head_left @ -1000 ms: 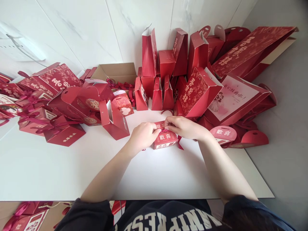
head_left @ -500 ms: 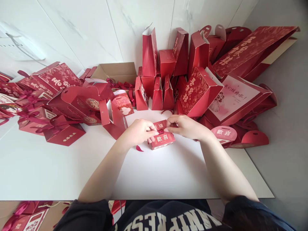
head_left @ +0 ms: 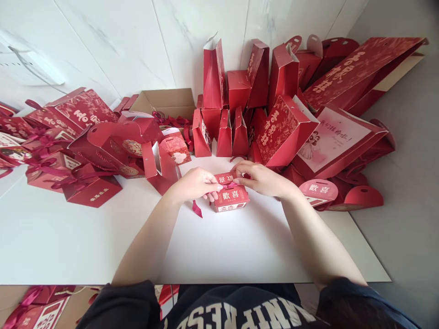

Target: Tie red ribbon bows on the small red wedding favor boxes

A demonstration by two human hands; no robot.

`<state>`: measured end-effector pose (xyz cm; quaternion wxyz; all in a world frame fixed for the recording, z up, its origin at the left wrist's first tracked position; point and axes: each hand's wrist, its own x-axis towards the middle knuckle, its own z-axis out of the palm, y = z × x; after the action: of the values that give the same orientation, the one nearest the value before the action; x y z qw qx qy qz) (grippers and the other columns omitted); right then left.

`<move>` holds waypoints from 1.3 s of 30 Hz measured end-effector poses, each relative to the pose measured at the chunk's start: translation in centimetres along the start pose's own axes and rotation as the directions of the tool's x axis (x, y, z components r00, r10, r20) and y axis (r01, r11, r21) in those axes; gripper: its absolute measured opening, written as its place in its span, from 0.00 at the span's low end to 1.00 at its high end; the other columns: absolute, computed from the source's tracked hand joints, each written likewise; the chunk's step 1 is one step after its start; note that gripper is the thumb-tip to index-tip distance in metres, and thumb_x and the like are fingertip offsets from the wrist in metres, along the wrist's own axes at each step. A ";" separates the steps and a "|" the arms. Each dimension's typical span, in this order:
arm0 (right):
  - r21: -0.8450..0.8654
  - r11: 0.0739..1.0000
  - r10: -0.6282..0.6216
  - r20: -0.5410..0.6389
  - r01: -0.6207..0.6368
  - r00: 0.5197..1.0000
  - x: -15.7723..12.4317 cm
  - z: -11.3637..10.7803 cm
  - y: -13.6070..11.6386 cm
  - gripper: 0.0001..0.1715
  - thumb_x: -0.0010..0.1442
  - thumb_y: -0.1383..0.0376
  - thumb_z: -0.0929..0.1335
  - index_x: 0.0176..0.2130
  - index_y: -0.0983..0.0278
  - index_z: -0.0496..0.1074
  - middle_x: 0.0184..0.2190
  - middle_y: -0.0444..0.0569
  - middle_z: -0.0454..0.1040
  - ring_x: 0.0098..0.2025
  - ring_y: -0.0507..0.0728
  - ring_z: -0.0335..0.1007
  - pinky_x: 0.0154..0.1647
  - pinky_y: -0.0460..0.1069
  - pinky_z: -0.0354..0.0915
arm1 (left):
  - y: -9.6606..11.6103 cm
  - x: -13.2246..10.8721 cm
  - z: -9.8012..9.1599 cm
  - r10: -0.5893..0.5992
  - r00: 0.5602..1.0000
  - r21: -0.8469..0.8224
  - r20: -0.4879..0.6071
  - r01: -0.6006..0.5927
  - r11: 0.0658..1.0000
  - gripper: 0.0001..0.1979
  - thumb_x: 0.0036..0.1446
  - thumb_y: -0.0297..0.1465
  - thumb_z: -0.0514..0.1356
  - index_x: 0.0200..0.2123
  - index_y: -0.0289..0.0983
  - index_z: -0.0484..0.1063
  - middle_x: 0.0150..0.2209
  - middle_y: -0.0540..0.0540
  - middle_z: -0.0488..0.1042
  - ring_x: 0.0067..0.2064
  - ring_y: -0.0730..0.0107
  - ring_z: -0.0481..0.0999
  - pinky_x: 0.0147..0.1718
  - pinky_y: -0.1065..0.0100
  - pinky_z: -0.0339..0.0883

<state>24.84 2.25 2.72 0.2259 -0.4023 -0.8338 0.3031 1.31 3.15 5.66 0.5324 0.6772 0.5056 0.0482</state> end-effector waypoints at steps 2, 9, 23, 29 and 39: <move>-0.006 1.000 0.007 -0.003 -0.007 1.000 0.0 0.0 0.0 0.10 0.65 0.65 0.62 0.31 0.62 0.65 0.35 0.48 0.70 0.40 0.58 0.66 0.43 0.51 0.61 | -0.1 0.1 0.0 0.001 1.000 0.011 -0.009 0.000 1.000 0.13 0.54 0.39 0.63 0.32 0.33 0.76 0.28 0.42 0.80 0.31 0.64 0.80 0.32 0.66 0.73; -0.005 0.999 0.054 -0.007 -0.054 0.999 -0.1 0.1 0.6 0.10 0.65 0.64 0.62 0.30 0.62 0.64 0.35 0.47 0.68 0.38 0.56 0.65 0.41 0.51 0.61 | -0.2 0.0 -0.9 0.012 0.992 0.010 0.126 -0.013 1.000 0.14 0.53 0.40 0.64 0.28 0.34 0.76 0.28 0.44 0.80 0.28 0.69 0.77 0.28 0.69 0.68; 0.000 0.992 0.124 0.002 -0.124 0.992 -0.2 -0.1 0.6 0.10 0.64 0.63 0.62 0.31 0.62 0.66 0.37 0.48 0.70 0.38 0.56 0.67 0.40 0.50 0.61 | -0.5 0.6 -1.2 0.401 0.894 0.003 0.200 -0.410 0.912 0.07 0.50 0.36 0.68 0.31 0.40 0.82 0.56 0.45 0.72 0.45 0.65 0.76 0.40 0.68 0.71; -0.006 0.991 0.131 0.007 -0.131 0.991 -0.1 0.0 0.5 0.12 0.65 0.62 0.63 0.30 0.62 0.65 0.35 0.47 0.70 0.38 0.56 0.66 0.39 0.50 0.60 | -1.0 1.2 -0.7 0.424 0.865 -0.056 0.267 -0.426 0.903 0.07 0.49 0.36 0.69 0.30 0.39 0.83 0.46 0.43 0.78 0.44 0.62 0.77 0.39 0.66 0.72; 0.005 0.993 0.122 -0.013 -0.122 0.992 0.0 0.2 0.8 0.12 0.65 0.62 0.63 0.30 0.62 0.66 0.32 0.45 0.68 0.35 0.55 0.65 0.37 0.50 0.59 | -0.7 1.4 0.3 0.604 0.797 -0.086 0.016 -0.601 0.795 0.04 0.50 0.34 0.69 0.30 0.41 0.82 0.41 0.42 0.82 0.51 0.59 0.74 0.50 0.59 0.70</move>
<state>25.14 2.56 2.03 0.2136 -0.4540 -0.8055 0.3154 1.72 3.89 4.37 0.5256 0.7829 0.2502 0.2198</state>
